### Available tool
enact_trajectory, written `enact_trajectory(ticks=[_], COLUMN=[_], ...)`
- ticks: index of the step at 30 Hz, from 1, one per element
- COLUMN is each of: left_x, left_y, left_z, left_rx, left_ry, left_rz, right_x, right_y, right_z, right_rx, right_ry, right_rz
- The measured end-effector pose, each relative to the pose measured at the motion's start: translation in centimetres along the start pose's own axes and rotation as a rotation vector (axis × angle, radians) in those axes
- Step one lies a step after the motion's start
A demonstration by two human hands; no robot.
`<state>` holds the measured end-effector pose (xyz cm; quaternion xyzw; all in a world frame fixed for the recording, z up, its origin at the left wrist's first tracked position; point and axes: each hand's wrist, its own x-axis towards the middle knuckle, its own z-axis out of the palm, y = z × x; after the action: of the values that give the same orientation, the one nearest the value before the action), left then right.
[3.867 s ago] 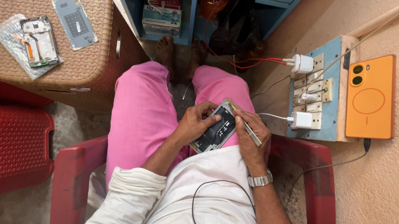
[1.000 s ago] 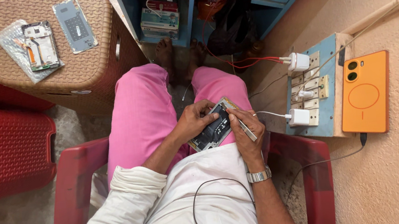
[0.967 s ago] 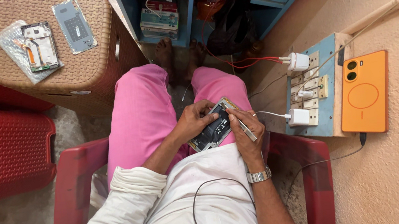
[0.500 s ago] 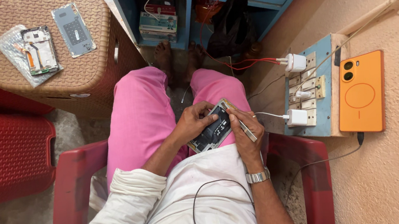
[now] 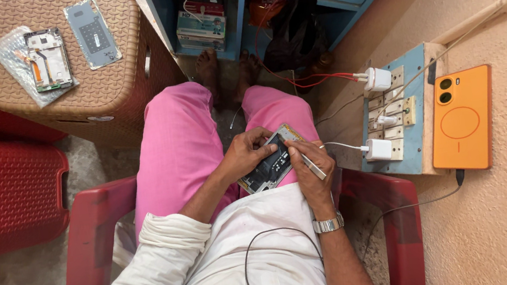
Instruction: The person uses a metal spudger to carefully pry and separate internal components inside a disassembled smartphone held on their lap. They repeatedly lift and adjust small parts within the device's chassis while seated.
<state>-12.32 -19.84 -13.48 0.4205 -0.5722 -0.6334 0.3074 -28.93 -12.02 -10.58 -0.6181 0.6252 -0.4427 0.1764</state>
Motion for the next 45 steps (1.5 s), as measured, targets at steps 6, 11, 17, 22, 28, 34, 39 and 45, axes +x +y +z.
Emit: enact_trajectory(ticks=[6,11,17,22,28,34,39,45], left_x=[-0.2,-0.1,-0.1,-0.4,-0.4,-0.5,-0.5,-0.6], left_y=[-0.2,-0.5,-0.8,-1.0,-1.2,-1.5,-1.5,-1.5], left_z=[-0.5,-0.5,-0.9,-0.9,-1.2,-1.4,-1.5,-1.6], left_rx=[0.036,-0.039,0.003,-0.007,-0.043,-0.007,-0.003,-0.006], left_ry=[0.004,-0.003,-0.001,0.001,-0.004,0.004,0.008,0.008], left_rz=[0.069,0.014,0.043,0.036,0.03,0.015,0.01,-0.002], right_x=[0.0,-0.1,-0.2,-0.5,-0.4,-0.5,-0.6,-0.7], right_y=[-0.3,-0.4,-0.4,-0.7,-0.7,-0.9,-1.2,-1.2], right_z=[0.5,0.7,1.0,1.1,1.4,1.6,1.7,1.9], right_rx=[0.036,0.046,0.055,0.027,0.034,-0.006,-0.03,0.039], right_ry=[0.01,0.073,0.059,0.049,0.061,0.039,0.03,0.059], right_rz=[0.026,0.032,0.05,0.048,0.012,-0.009,0.023,0.016])
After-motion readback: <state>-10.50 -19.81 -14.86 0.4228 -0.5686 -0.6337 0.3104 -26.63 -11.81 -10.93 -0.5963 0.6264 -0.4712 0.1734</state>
